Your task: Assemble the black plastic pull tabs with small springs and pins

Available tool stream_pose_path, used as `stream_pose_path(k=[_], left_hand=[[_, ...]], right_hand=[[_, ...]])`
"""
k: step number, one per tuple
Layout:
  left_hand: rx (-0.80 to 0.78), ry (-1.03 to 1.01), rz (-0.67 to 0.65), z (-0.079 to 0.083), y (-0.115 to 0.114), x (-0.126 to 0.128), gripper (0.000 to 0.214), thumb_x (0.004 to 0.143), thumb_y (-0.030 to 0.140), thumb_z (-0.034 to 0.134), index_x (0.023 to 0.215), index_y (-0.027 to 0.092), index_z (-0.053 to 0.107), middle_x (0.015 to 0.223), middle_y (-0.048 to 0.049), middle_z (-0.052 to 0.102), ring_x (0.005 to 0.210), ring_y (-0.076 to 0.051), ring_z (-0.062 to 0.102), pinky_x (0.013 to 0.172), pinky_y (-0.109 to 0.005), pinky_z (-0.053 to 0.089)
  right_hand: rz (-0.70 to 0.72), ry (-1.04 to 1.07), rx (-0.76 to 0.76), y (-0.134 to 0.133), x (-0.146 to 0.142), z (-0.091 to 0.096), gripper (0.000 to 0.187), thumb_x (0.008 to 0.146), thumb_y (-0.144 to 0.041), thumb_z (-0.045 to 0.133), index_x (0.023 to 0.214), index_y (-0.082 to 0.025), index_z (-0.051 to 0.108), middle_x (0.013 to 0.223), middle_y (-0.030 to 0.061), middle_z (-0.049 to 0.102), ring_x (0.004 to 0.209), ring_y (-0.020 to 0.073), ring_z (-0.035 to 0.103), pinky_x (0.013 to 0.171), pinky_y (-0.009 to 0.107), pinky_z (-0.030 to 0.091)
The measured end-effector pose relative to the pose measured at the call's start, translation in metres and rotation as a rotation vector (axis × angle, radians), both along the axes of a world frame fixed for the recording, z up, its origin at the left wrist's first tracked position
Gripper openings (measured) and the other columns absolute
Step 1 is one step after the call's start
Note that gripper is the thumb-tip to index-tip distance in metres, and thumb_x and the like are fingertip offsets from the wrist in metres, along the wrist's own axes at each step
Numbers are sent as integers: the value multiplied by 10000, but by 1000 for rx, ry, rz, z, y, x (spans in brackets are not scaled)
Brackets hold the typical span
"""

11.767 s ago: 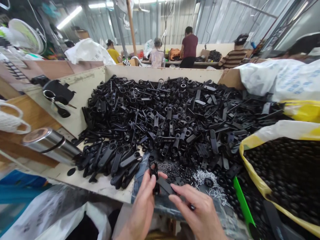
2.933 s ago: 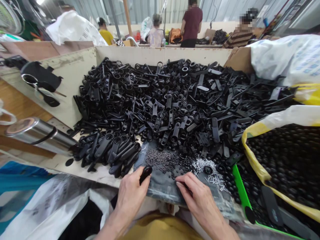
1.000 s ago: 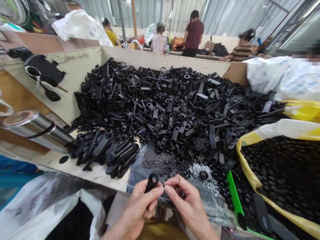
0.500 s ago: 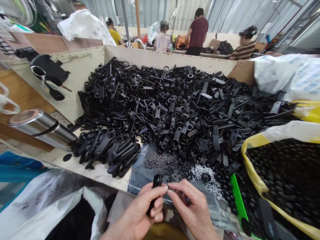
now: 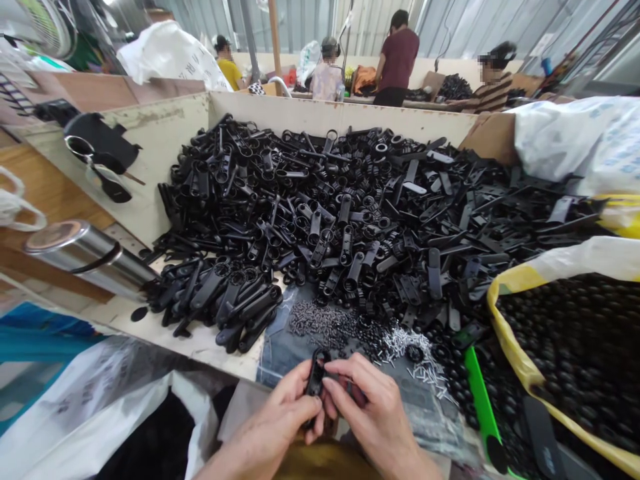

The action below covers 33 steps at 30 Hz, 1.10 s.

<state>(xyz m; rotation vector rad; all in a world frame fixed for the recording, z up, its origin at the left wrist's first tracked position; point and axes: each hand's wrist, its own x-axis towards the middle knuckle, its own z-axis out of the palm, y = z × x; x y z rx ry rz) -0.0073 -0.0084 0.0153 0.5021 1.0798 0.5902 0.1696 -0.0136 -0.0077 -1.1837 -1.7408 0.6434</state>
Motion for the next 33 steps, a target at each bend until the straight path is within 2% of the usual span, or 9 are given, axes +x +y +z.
stream_pose_path(k=[3,7,13,15,18,21,27,30,33], left_hand=[[8,98,-20,-5,-2,0,947,666,266,708,1539,100,381,771,21,640,664,-144,517,661,-293,382],[27,181,-79,-7,-3,0,924,741,230,658,1588,79,321,806,11,638,707,-149,528,720,-297,411],[156,200,-74,-9,-7,-2,672,819,306,723,1459,188,553,811,7,636,723,-149,538,693,-273,404],[216,222,-83,-10,-6,-3,602,854,414,720,1393,171,603,746,22,593,677,-143,506,659,-266,397],[338,267,-102,-15,-2,-5,556,897,573,657,1247,141,657,684,38,542,590,-122,425,576,-250,351],[428,282,-85,-26,2,-8,486,915,612,630,1081,160,693,670,27,552,597,-128,442,569,-244,352],[411,324,5,-36,2,-12,474,874,628,681,1044,187,715,667,26,565,631,-147,465,594,-242,386],[387,300,-40,-32,1,-12,473,883,650,660,977,188,697,615,47,521,573,-129,409,553,-233,333],[385,302,-49,-29,1,-12,475,874,661,666,947,192,685,613,49,519,572,-129,401,542,-230,301]], right_hand=[[5,-6,-49,0,-1,2,114,1000,-185,622,1045,-196,726,724,-11,655,581,140,598,569,229,488],[-9,7,-180,-1,-3,4,91,1004,-200,622,991,-214,711,704,-33,622,544,127,562,536,222,445],[-14,-76,-127,-6,-9,7,326,1067,-224,531,758,-217,636,693,-10,613,593,135,597,576,222,448],[-17,-149,-62,-8,-10,6,325,1084,-225,492,819,-209,680,706,4,622,591,138,617,575,219,465],[-6,-306,70,-12,-10,2,307,1093,-196,438,1099,-179,745,755,34,674,613,150,679,571,216,493],[7,-448,159,-14,-10,1,377,1076,-151,401,1284,-175,714,780,51,719,610,162,712,558,226,515],[67,-426,34,-18,-2,7,352,1103,-298,405,1411,-228,561,1014,70,785,802,194,778,704,265,602],[87,-353,-44,-17,4,6,310,1095,-209,345,1318,-255,555,1015,45,766,814,172,766,717,244,587],[104,-450,-46,-15,4,3,363,1043,-101,334,1231,-252,606,921,30,729,726,169,744,634,231,554]])
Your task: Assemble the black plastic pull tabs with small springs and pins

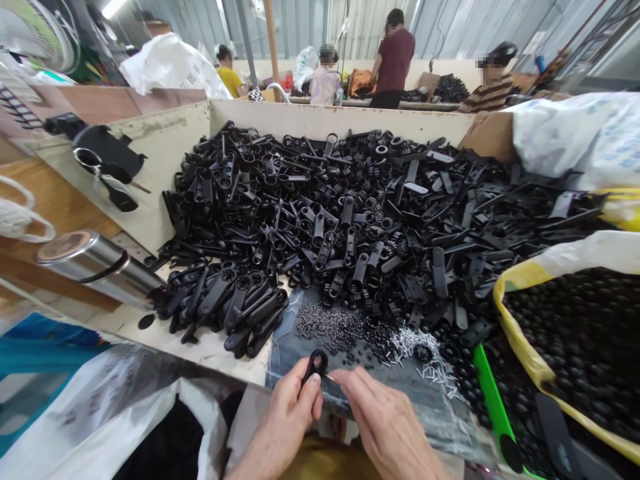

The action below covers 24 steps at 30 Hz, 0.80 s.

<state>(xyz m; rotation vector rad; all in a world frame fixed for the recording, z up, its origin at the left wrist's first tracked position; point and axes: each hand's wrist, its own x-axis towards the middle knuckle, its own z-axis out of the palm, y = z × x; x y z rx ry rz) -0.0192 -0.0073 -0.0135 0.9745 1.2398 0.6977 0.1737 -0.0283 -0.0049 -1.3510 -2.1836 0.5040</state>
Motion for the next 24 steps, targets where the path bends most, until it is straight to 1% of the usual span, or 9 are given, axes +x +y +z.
stream_pose_path(k=[2,4,7,11,14,17,21,24], left_hand=[[-1,8,6,1,0,0,475,868,662,673,953,195,684,615,48,518,580,-134,406,541,-231,291],[-5,10,10,3,1,0,471,858,660,686,942,197,687,612,48,516,582,-138,407,538,-233,286],[9,25,11,6,1,0,455,860,645,690,939,198,692,616,45,517,592,-145,418,548,-240,298],[64,128,-34,7,1,1,450,932,620,602,1021,186,677,629,44,509,604,-150,422,565,-253,310],[76,152,-52,4,1,1,449,963,608,554,1052,182,665,643,41,514,612,-152,430,578,-257,329],[79,142,-36,-3,0,2,430,967,596,556,1026,184,664,639,39,518,614,-153,449,585,-255,350],[59,71,41,-12,-2,4,396,925,583,635,955,191,681,597,47,516,564,-140,441,554,-242,351],[36,36,122,-18,-3,7,355,876,547,705,917,194,702,630,23,589,572,-148,501,566,-243,405]], right_hand=[[-19,-63,47,2,-2,-2,408,1016,-63,325,1244,-231,618,885,32,714,666,167,728,580,227,530],[-29,-83,73,3,-5,-3,425,1006,-45,324,1249,-220,626,865,30,709,633,161,721,555,224,518],[-43,-95,78,3,-8,-4,410,1014,-56,345,1256,-215,635,875,34,718,640,164,732,561,226,528],[-70,-109,113,2,-10,-8,384,1040,-89,343,1249,-195,647,907,61,738,674,176,749,585,240,546],[-87,-152,159,2,-12,-10,392,1028,-71,333,1244,-178,642,914,74,745,701,191,756,588,257,547],[-96,-208,198,2,-14,-11,391,990,-29,367,1235,-177,634,884,60,740,693,194,744,563,270,527],[-57,-277,227,3,-16,-11,390,910,39,458,1195,-161,635,801,29,719,662,199,719,540,292,522],[-26,-358,271,4,-21,-10,386,875,57,504,1179,-132,647,783,46,720,632,211,696,512,312,529]])
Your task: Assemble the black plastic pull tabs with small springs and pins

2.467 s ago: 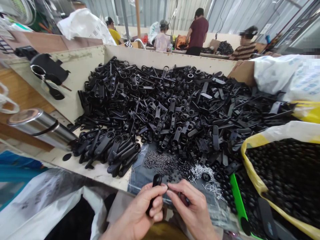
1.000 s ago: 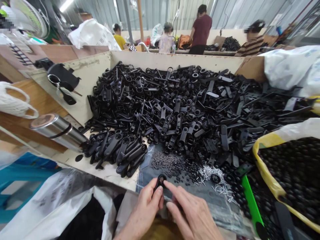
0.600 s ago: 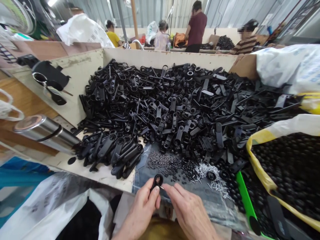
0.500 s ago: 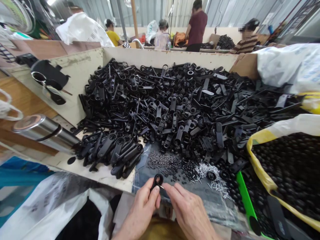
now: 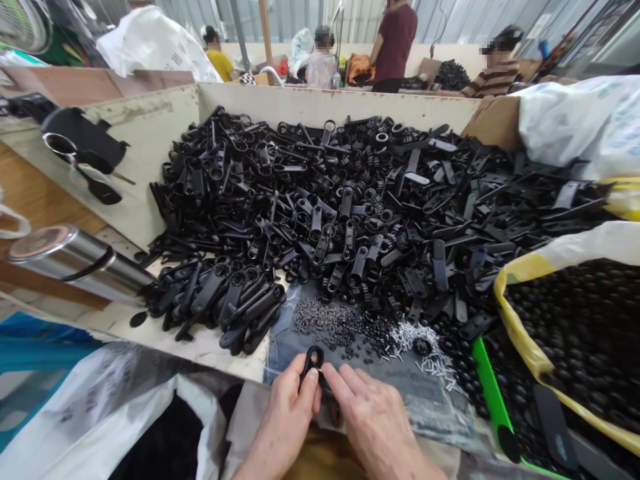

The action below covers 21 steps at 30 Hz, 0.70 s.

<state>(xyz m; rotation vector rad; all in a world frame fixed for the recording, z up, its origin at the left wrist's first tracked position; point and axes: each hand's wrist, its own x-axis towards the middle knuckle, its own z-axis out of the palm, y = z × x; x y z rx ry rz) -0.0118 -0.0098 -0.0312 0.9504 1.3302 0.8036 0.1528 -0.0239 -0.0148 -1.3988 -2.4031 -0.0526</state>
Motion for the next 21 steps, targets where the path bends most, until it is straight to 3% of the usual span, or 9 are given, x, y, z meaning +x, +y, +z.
stream_pose_path(k=[4,7,11,16,21], left_hand=[[40,92,81,1,4,2,287,784,449,775,939,210,740,865,-57,773,827,-245,703,774,-295,550],[73,180,16,5,9,-2,322,748,490,734,936,229,748,979,-76,823,978,-311,753,898,-342,587],[105,197,-70,2,17,-13,371,720,571,740,895,244,742,860,-60,825,948,-332,771,845,-341,621],[83,76,14,-6,14,-10,442,715,594,802,961,232,747,736,-38,766,775,-283,735,710,-312,598],[-19,-29,47,1,6,3,535,728,671,784,958,194,715,515,65,507,457,-120,443,439,-208,341]], right_hand=[[8,-184,10,0,-12,12,371,843,10,572,1202,-29,658,786,119,716,589,257,662,446,355,535],[28,-280,1,-1,-24,22,344,832,-33,605,1169,20,654,802,162,714,575,263,653,399,348,527],[-12,-316,-8,2,-36,26,252,815,-53,646,1057,17,657,786,164,711,558,265,667,383,340,526],[-28,-251,-148,5,-33,24,234,840,-14,638,1073,-24,651,827,131,721,610,271,702,411,343,540],[-91,-88,-364,4,-16,24,293,885,-18,649,1141,-159,654,865,32,751,621,217,748,452,294,502]])
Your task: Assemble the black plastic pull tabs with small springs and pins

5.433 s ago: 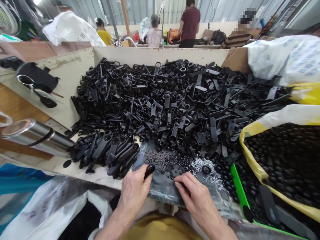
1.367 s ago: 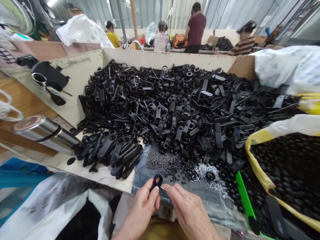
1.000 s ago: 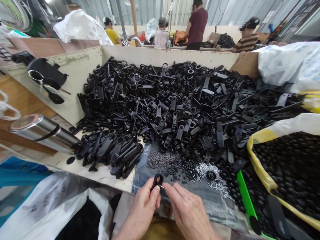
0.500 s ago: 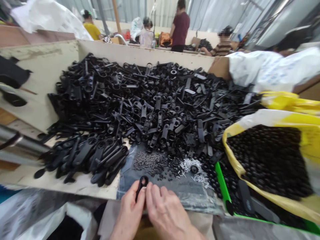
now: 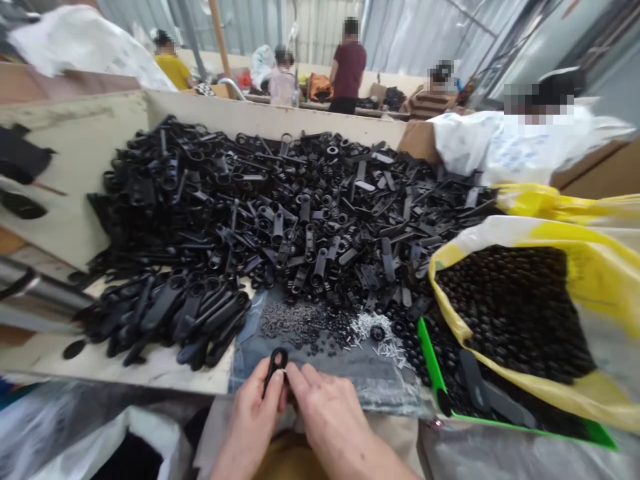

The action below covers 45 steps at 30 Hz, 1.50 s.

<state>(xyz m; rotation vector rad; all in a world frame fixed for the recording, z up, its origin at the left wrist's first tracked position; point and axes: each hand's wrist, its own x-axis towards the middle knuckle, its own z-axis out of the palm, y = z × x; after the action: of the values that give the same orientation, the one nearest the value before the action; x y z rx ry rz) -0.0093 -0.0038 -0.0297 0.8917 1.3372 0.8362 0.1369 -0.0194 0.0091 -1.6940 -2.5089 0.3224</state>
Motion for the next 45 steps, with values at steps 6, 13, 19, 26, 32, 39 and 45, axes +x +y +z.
stream_pose_path(k=[6,13,19,26,32,39,45], left_hand=[[-23,-27,-74,13,-2,-1,572,818,711,686,1018,177,660,548,85,462,441,-56,235,415,-178,146],[-109,-183,57,5,-4,-1,447,762,598,821,939,205,705,608,62,514,523,-78,408,477,-159,340],[-56,-158,60,7,-2,1,338,798,534,789,883,213,724,713,14,640,613,-140,560,578,-220,489],[78,61,-19,6,4,-4,360,756,505,742,950,203,718,869,-54,771,822,-255,704,806,-321,576],[206,277,-169,11,2,-9,311,753,426,684,977,222,754,708,1,735,690,-248,669,622,-274,518],[57,193,17,38,11,-16,334,709,479,823,897,221,724,531,58,542,460,-114,407,445,-200,286],[-185,-422,103,62,9,5,391,757,442,856,1011,179,717,618,74,524,487,-52,361,513,-180,349]], right_hand=[[-15,94,-22,1,14,-4,424,876,-59,673,1254,-250,664,818,-23,762,632,200,768,491,273,457],[109,-37,390,-2,6,-17,530,675,48,650,1200,-8,687,752,58,730,565,211,688,435,299,525],[206,-184,426,-1,-4,-5,521,666,-8,662,1179,76,701,698,107,700,514,229,639,370,317,534],[392,-364,35,18,-15,42,266,856,-85,678,1098,10,734,780,130,726,586,222,659,396,295,504],[440,-262,-169,23,-19,71,189,751,-219,885,861,-146,749,786,76,743,688,206,663,545,312,535],[169,-71,29,12,14,70,122,854,-101,692,964,-155,699,771,47,728,569,192,630,436,296,393],[-180,-3,215,120,94,84,221,1052,-182,554,1266,-183,607,1148,58,709,935,176,687,761,274,483]])
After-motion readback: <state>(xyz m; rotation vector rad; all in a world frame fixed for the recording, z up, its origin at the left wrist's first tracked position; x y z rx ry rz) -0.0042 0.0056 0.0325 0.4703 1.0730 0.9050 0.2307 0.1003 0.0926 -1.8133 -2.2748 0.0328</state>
